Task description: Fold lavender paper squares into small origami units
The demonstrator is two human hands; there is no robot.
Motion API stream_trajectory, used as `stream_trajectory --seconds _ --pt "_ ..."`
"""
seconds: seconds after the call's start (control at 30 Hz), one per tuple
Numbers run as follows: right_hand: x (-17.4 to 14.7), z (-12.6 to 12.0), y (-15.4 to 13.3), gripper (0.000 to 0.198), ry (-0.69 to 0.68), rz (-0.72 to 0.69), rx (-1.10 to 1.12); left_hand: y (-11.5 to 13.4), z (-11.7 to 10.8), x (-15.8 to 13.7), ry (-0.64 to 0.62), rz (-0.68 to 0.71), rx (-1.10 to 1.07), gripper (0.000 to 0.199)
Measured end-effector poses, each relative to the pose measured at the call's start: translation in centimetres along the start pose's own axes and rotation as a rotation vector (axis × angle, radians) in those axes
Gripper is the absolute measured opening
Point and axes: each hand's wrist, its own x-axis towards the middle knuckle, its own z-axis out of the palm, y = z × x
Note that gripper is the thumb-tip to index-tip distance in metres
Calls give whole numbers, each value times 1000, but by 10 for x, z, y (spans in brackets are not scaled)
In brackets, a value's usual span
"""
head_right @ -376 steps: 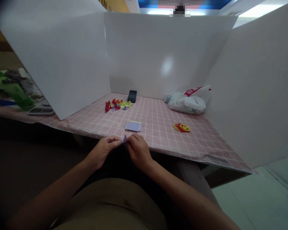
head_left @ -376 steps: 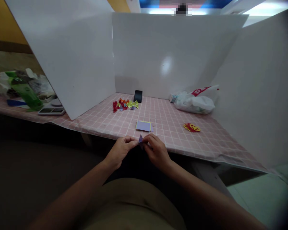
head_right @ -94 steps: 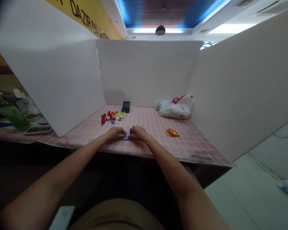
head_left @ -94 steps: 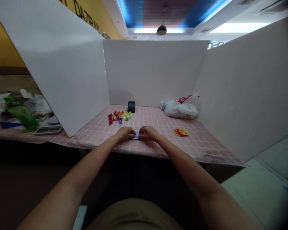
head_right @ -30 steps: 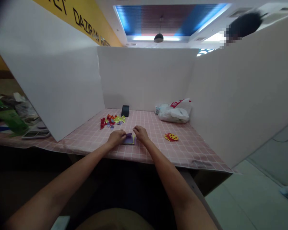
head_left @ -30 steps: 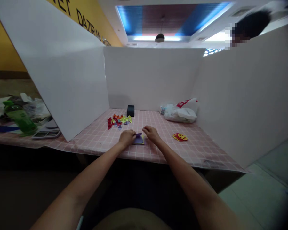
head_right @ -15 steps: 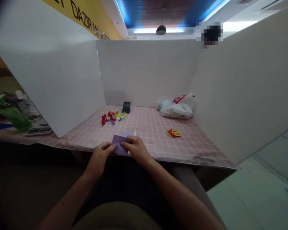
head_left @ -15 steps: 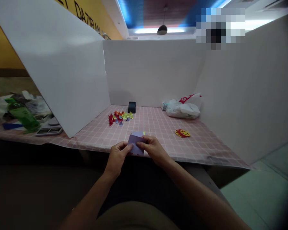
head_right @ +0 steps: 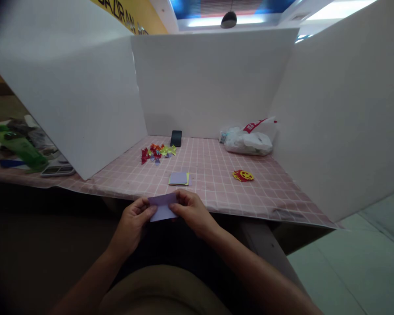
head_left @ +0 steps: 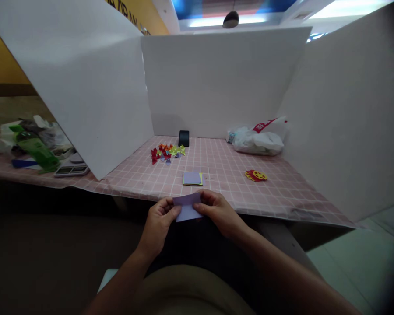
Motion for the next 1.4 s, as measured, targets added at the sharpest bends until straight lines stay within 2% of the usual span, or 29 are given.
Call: stream_trajectory --seconds 0.1,0.27,0.47,0.6,0.77,1.0,1.13,1.23,1.33,1.4 --pt "-4 0 -1 12 14 -14 11 3 -1 -2 14 5 -19 16" --pt "-11 -2 1 19 13 -19 39 4 -4 -6 -21 58 20 5" --pt "-15 0 0 24 8 -28 50 10 -5 -10 -6 96 66 8" --pt "-17 2 -3 24 -11 -78 35 16 -1 -12 -5 44 -24 6" --pt "-20 4 -10 23 9 -125 -157 20 2 -12 -20 -29 -88 8" --pt "-20 5 -15 24 14 -216 -422 12 -2 -10 -23 0 57 16" --pt "-18 4 -10 22 -4 -196 -365 12 1 -11 39 60 112 19" --pt "-16 1 -6 19 32 -164 -267 16 3 -12 70 96 190 18" --pt "-13 -1 -4 20 56 -159 -314 17 3 -13 38 132 279 17" --pt "-12 0 -2 23 2 -120 -344 15 3 -14 3 145 322 17"
